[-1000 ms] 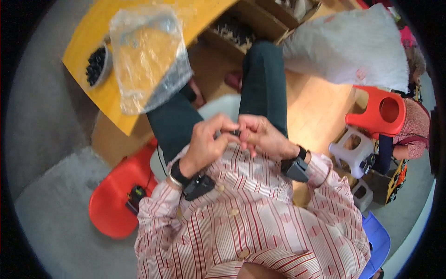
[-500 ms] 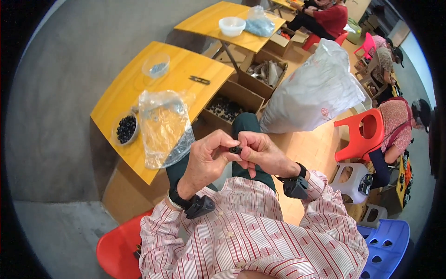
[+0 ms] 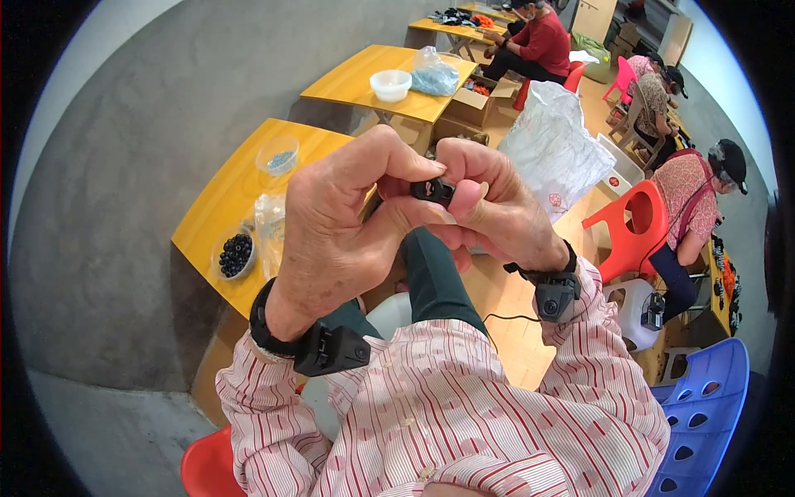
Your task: The person retrieves a dropped part from the floor and assembles springs into plastic cord locks by hand. The person then points into a large sack of parts and sorts through black cord locks in a plastic bowl.
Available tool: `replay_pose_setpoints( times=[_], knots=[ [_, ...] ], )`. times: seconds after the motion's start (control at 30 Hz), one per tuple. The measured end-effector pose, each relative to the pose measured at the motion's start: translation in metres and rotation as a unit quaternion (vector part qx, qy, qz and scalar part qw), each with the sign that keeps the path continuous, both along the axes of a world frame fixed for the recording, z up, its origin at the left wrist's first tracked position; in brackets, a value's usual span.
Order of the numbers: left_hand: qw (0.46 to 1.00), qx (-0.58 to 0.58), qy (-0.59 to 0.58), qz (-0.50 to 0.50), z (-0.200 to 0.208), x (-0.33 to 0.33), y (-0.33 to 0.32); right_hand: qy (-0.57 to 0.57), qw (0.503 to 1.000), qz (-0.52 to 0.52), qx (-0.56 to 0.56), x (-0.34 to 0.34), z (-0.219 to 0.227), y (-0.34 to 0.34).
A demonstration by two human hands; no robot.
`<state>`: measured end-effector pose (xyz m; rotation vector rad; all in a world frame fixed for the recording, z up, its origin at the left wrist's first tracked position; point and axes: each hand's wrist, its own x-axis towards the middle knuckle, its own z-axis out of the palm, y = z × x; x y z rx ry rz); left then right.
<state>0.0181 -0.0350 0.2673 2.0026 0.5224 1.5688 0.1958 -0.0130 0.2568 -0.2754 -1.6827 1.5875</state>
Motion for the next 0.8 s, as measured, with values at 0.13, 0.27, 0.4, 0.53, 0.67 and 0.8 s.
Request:
replay_pose_setpoints(
  times=[0.13, 0.27, 0.4, 0.53, 0.67, 0.8],
  knots=[
    [1.0, 0.019, 0.009, 0.014, -0.003, -0.006, -0.008, -0.007, 1.0, 0.012, -0.009, -0.005, 0.002, -0.005],
    [1.0, 0.01, 0.001, 0.017, -0.023, -0.016, -0.016, -0.056, 0.998, 0.035, -0.004, -0.014, -0.009, -0.009],
    [0.993, -0.11, -0.038, -0.005, -0.053, -0.02, -0.02, -0.067, 0.996, 0.045, -0.046, -0.017, -0.038, -0.003],
    [0.973, -0.213, -0.09, 0.0, -0.085, -0.021, -0.026, -0.116, 0.992, 0.024, -0.052, -0.023, -0.067, -0.001],
    [0.94, -0.297, -0.167, -0.011, -0.122, -0.025, -0.032, -0.158, 0.986, 0.01, -0.053, -0.033, -0.091, -0.005],
    [0.912, -0.344, -0.221, -0.02, -0.144, -0.03, -0.041, -0.208, 0.977, -0.049, -0.004, -0.041, -0.109, -0.01]
  ],
)
